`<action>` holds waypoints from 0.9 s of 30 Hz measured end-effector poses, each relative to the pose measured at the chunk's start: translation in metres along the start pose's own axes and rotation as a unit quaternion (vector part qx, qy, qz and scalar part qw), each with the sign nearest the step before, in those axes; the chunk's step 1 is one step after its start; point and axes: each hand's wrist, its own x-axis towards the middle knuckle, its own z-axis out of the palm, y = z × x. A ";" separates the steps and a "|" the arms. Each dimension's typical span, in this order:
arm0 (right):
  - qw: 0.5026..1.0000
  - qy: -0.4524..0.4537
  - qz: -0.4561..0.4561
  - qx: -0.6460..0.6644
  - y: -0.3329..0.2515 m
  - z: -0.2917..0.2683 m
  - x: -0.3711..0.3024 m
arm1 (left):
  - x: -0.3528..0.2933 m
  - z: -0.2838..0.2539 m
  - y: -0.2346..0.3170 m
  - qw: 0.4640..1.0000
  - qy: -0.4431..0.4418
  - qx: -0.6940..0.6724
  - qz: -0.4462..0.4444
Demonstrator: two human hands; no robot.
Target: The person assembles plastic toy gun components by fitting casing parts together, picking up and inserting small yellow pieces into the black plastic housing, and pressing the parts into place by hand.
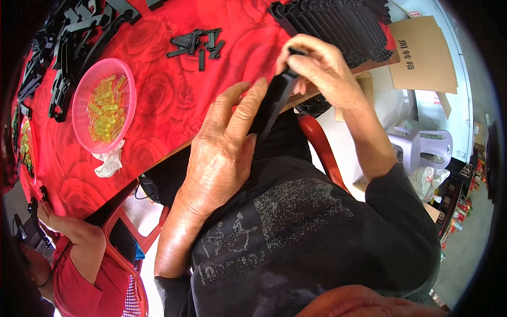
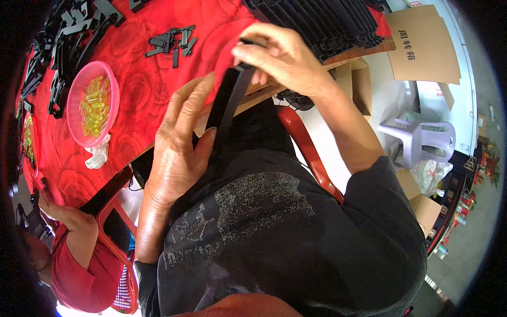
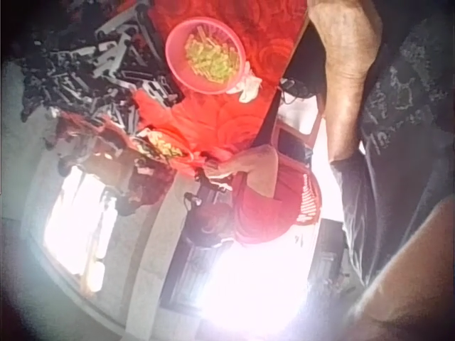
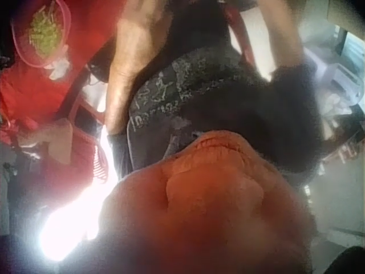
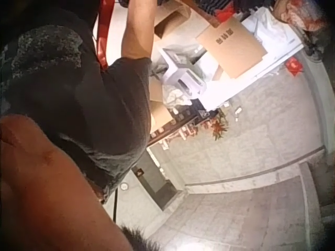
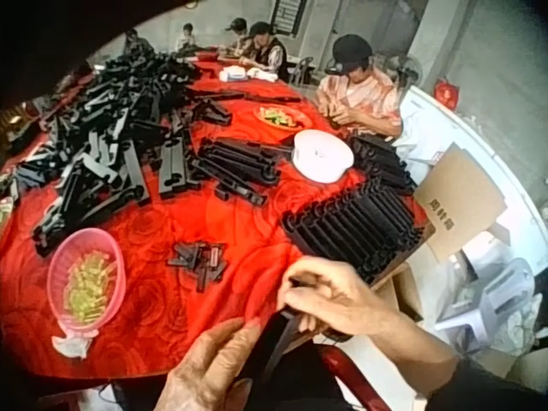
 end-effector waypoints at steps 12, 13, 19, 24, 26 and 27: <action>0.818 0.539 -0.158 0.122 0.082 -0.119 -0.047 | -0.006 0.006 -0.017 0.991 0.118 -0.060 0.031; 0.802 0.569 -0.147 0.107 0.089 -0.124 -0.048 | -0.008 0.006 -0.016 0.992 0.115 -0.047 0.031; 0.800 0.589 -0.120 0.001 0.118 -0.142 -0.054 | -0.012 0.009 -0.023 0.994 0.095 -0.048 0.013; 0.754 0.638 -0.034 -0.154 0.125 -0.153 -0.059 | -0.012 0.011 -0.024 0.996 0.078 -0.035 0.006; 0.730 0.648 -0.018 -0.218 0.125 -0.153 -0.059 | -0.012 0.011 -0.025 0.997 0.075 -0.029 0.008; 0.725 0.643 -0.013 -0.247 0.121 -0.149 -0.058 | -0.012 0.012 -0.026 0.996 0.080 -0.024 0.006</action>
